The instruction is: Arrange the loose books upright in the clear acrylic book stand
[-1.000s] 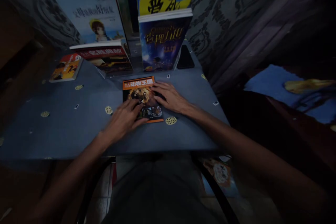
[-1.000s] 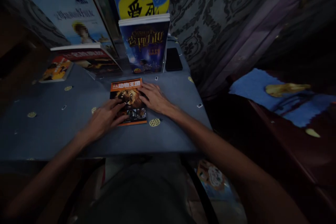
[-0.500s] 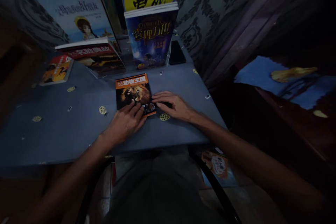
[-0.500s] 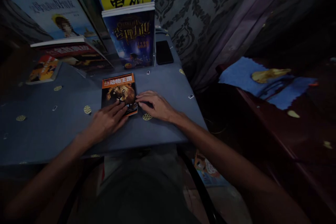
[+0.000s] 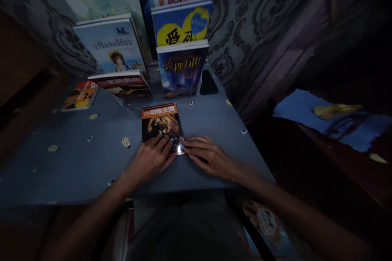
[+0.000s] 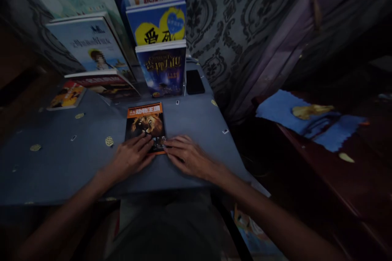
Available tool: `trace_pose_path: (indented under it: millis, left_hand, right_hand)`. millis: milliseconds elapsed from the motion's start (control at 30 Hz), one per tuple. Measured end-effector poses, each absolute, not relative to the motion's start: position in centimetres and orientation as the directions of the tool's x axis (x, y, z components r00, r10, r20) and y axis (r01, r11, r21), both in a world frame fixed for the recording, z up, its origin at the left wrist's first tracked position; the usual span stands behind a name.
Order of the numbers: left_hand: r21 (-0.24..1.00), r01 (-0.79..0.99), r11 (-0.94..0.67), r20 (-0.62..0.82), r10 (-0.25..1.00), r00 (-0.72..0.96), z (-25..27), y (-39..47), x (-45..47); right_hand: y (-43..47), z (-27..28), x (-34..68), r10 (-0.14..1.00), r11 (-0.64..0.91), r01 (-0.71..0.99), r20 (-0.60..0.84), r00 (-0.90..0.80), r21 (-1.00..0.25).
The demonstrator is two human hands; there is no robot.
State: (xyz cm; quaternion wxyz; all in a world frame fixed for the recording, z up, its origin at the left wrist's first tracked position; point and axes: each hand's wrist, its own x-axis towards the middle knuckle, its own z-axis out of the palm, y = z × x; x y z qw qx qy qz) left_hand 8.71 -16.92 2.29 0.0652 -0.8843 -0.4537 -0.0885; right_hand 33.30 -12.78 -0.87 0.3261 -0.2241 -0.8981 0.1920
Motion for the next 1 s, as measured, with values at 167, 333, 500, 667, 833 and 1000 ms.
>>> trace_pose_path:
  millis: [167,333,500,667,833,1000]
  left_hand:
    - [-0.018,0.809,-0.588,0.206,0.789,0.578,3.1,-15.4,8.0]
    - [0.056,0.897,-0.439,0.178,0.888,0.423,3.2,-11.8,6.2]
    - [0.048,0.996,-0.082,0.141,0.987,0.074,2.6,-9.1,4.3]
    - [0.416,0.908,-0.054,0.139,0.99,-0.005,2.1,-7.7,3.5]
    - [0.967,0.173,0.187,-0.125,0.94,-0.317,2.4,-6.6,2.7]
    - [0.922,-0.208,0.326,-0.353,0.929,-0.11,2.5,-7.4,2.5]
  right_hand:
    - [-11.4,-0.3,31.6,0.532,0.834,0.331,0.485,-0.694,-0.441]
    - [-6.4,-0.1,27.1,0.617,0.775,0.467,0.355,-0.702,-0.425]
    - [-2.2,-1.2,24.8,0.767,0.64,0.655,0.272,-0.582,-0.403]
    - [-1.8,-2.3,24.6,0.772,0.635,0.67,0.303,-0.559,-0.384]
    - [-1.9,-2.7,24.6,0.797,0.604,0.679,0.316,-0.515,-0.417]
    - [-1.4,-3.1,25.7,0.864,0.499,0.614,0.298,-0.405,-0.612]
